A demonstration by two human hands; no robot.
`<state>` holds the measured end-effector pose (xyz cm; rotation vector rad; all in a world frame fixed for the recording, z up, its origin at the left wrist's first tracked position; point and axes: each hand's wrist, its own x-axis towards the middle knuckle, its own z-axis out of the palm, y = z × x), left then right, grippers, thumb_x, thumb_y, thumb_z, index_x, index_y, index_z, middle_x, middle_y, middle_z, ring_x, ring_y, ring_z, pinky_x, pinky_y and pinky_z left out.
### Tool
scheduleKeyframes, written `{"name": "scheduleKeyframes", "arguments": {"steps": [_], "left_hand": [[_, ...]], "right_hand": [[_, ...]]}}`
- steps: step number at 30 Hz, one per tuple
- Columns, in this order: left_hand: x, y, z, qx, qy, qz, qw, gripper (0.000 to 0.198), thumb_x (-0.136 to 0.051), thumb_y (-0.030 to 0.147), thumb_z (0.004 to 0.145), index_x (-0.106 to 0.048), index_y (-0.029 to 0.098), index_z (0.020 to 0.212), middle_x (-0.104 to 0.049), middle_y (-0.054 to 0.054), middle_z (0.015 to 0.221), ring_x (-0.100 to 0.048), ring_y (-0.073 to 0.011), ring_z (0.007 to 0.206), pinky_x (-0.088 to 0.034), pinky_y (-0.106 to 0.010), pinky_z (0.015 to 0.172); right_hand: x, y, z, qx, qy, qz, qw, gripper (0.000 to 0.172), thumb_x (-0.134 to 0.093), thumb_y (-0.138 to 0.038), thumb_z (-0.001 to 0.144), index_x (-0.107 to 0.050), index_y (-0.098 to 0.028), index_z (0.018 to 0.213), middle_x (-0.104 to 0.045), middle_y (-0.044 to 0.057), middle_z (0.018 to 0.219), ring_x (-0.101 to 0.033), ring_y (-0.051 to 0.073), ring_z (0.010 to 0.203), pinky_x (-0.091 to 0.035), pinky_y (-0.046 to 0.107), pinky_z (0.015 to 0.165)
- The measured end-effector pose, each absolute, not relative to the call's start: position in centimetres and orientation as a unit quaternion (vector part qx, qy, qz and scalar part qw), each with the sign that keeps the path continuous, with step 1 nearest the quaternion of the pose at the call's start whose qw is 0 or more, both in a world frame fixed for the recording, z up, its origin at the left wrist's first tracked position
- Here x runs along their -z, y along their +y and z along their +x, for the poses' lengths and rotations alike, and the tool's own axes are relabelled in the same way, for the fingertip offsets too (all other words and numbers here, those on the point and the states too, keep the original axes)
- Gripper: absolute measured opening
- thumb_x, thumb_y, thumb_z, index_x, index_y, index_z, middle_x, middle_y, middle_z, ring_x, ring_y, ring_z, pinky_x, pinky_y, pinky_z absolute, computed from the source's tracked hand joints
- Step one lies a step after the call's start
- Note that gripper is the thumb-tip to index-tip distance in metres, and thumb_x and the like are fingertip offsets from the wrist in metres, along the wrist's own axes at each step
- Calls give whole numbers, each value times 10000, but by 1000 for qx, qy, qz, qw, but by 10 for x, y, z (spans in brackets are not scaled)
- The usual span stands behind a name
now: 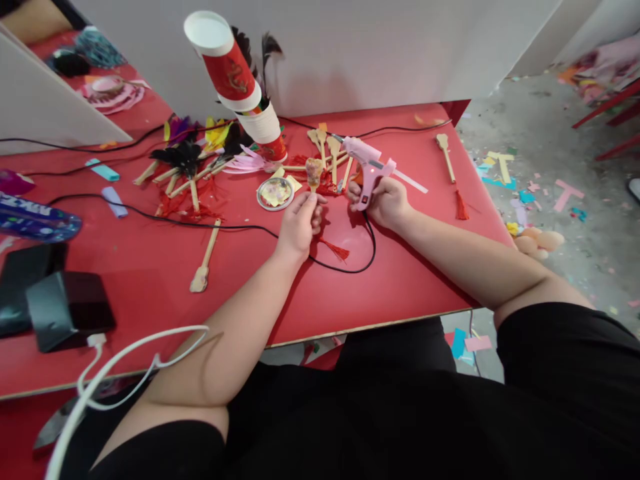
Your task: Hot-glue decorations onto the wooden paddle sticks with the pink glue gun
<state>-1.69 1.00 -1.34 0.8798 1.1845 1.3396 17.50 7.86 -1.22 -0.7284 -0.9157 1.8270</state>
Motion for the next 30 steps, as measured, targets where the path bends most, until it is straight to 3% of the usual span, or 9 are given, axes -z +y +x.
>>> {"name": "scheduleKeyframes", "arguments": {"steps": [4, 9, 12, 15, 22, 30], "left_hand": [[14, 9, -17, -568, 494, 379, 539, 399, -887, 579, 875, -702, 225, 872, -458, 41, 715, -344, -74, 530, -208, -187, 443], [14, 8, -16, -568, 495, 379, 537, 398, -880, 574, 879, -694, 222, 878, -448, 43, 713, -336, -76, 533, -215, -176, 448], [14, 7, -16, -572, 490, 371, 543, 368, -875, 531, 912, -695, 211, 882, -454, 45, 720, -347, -66, 528, -223, -157, 452], [13, 7, -16, -569, 490, 371, 546, 326, -852, 483, 941, -705, 196, 893, -461, 48, 723, -357, -62, 528, -227, -149, 453], [7, 6, -14, -561, 503, 353, 555, 280, -760, 418, 1032, -689, 180, 901, -464, 56, 704, -294, -49, 492, -220, -160, 449], [2, 4, -10, -540, 501, 350, 579, 237, -666, 315, 1108, -682, 171, 920, -470, 57, 705, -291, -43, 477, -186, -170, 460]], "right_hand": [[17, 84, 172, -752, -362, -311, 454, 458, -538, -317, 544, -518, -259, 998, -580, 16, 709, -565, 218, 628, -492, 299, 521], [16, 88, 172, -745, -329, -346, 466, 191, -496, -418, 917, -567, -249, 971, -547, -2, 618, -474, 195, 525, -453, 297, 519], [8, 89, 177, -775, -285, -330, 458, 281, -420, -451, 1075, -589, -251, 972, -397, -57, 539, -350, 171, 473, -429, 274, 509], [-2, 88, 183, -826, -226, -306, 416, 380, -285, -365, 1167, -600, -243, 992, -276, -83, 510, -335, 161, 454, -438, 247, 529], [-16, 79, 185, -866, -213, -303, 335, 473, -149, -322, 1218, -509, -250, 920, -271, -78, 502, -358, 154, 436, -420, 247, 501], [-8, 85, 187, -868, -272, -287, 300, 567, -121, -335, 1181, -590, -217, 884, -334, -45, 540, -296, 142, 448, -425, 255, 496]]}}
